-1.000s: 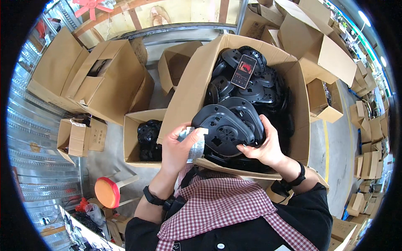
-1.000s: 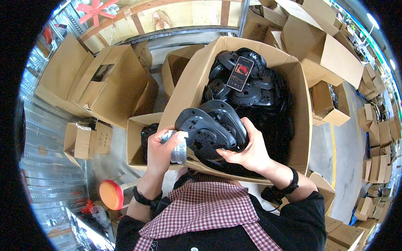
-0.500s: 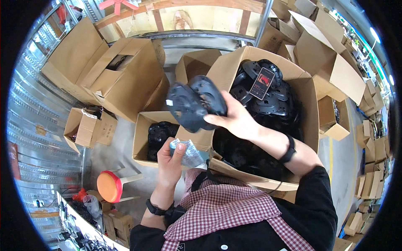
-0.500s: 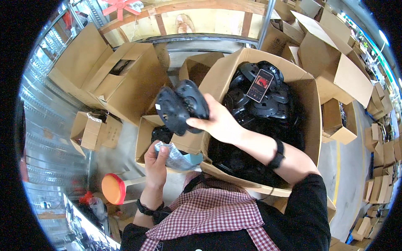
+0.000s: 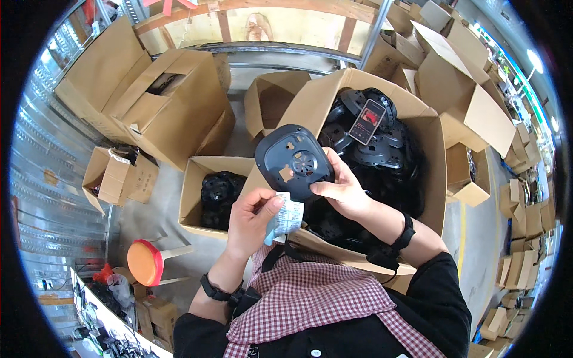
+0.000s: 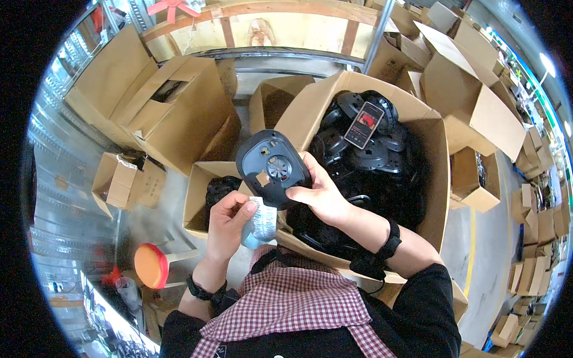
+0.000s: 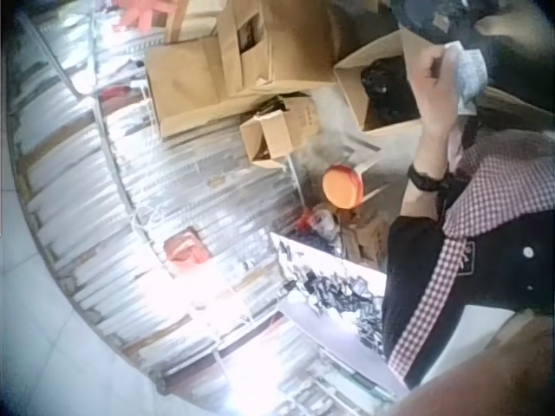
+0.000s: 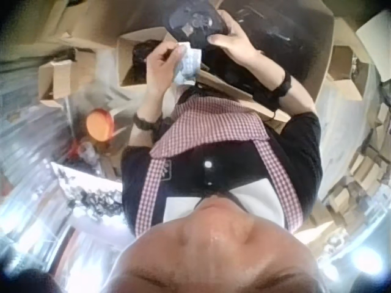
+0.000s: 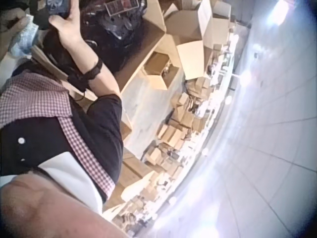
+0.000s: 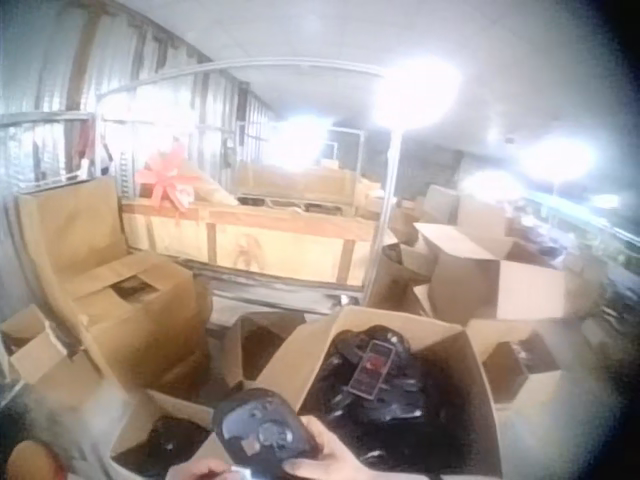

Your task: Sorting and applying labels to plastic components in a manufacturing setting.

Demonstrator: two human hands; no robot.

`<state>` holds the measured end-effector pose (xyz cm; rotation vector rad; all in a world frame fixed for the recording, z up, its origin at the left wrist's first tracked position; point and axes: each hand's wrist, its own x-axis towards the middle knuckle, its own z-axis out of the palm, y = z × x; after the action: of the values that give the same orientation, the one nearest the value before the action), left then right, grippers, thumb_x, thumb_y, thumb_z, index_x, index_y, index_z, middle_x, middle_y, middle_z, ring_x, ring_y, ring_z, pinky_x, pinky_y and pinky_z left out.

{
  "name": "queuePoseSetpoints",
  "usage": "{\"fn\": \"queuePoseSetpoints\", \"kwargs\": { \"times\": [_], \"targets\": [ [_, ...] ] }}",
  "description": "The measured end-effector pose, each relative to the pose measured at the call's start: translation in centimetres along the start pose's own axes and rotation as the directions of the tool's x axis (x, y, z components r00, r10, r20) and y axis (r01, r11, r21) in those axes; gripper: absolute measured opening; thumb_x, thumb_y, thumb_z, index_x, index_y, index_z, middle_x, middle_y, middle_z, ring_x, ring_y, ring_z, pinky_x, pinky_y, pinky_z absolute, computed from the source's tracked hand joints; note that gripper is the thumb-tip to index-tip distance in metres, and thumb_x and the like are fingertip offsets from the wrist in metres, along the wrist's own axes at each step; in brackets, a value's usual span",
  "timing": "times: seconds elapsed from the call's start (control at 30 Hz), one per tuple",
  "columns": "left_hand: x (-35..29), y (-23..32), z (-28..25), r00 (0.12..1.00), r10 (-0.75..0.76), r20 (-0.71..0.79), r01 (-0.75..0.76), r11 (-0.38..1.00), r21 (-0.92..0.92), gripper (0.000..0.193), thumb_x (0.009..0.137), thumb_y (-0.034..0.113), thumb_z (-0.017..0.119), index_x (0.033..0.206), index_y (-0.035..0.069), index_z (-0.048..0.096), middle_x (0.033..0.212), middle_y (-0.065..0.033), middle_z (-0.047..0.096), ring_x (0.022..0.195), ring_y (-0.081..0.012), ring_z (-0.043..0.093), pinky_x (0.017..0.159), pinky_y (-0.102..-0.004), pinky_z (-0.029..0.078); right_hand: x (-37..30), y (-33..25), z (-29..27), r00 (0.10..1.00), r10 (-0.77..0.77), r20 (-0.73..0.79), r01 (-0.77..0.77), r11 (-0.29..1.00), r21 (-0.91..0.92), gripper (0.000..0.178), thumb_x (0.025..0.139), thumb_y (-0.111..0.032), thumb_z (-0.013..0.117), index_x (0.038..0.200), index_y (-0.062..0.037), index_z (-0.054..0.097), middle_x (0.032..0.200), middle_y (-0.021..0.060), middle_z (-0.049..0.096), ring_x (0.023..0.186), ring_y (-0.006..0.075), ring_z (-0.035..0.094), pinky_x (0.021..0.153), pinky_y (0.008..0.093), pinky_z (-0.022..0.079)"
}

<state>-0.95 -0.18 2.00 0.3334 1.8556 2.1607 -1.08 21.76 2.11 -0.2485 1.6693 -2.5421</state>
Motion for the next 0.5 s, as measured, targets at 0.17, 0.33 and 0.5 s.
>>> {"fn": "queuePoseSetpoints", "kwargs": {
  "times": [0.17,0.33,0.5],
  "targets": [
    [1.7,0.5,1.5,0.993,0.103,0.061,-0.112,0.98,0.166,0.011,0.09,0.009,0.065,0.088,-0.002,0.063,0.074,0.001,0.06,0.069,-0.0045,0.052,0.063,-0.0209,0.044,-2.0,-1.7,-0.6,0.998,-0.057,0.019,0.06,0.98,-0.19,0.043,0.073,0.004,0.059,0.114,-0.0051,0.048,0.104,0.001,0.055,0.101,0.0094,0.05,0.093,0.0274,0.039],
    [3.0,1.8,1.9,0.988,0.139,0.06,-0.15,0.956,0.253,0.011,0.089,0.008,0.067,0.087,-0.003,0.064,0.073,-0.0009,0.062,0.067,-0.0044,0.052,0.063,-0.0206,0.044,-3.5,-2.4,-1.8,0.993,-0.116,0.028,0.119,0.942,-0.315,0.045,0.072,0.009,0.057,0.114,-0.0043,0.049,0.099,0.0009,0.055,0.097,0.0086,0.05,0.088,0.0268,0.04],
    [3.1,1.3,2.2,0.99,0.141,0.015,-0.139,0.947,0.291,0.02,0.089,0.01,0.068,0.074,0.002,0.057,0.066,0.0047,0.054,0.062,-0.0019,0.045,0.055,-0.0193,0.037,-4.4,-4.0,-1.7,0.991,-0.092,0.1,0.128,0.874,-0.47,0.045,0.073,0.009,0.056,0.115,-0.0038,0.049,0.097,0.002,0.054,0.092,0.0094,0.051,0.084,0.0269,0.042]
  ]
}}
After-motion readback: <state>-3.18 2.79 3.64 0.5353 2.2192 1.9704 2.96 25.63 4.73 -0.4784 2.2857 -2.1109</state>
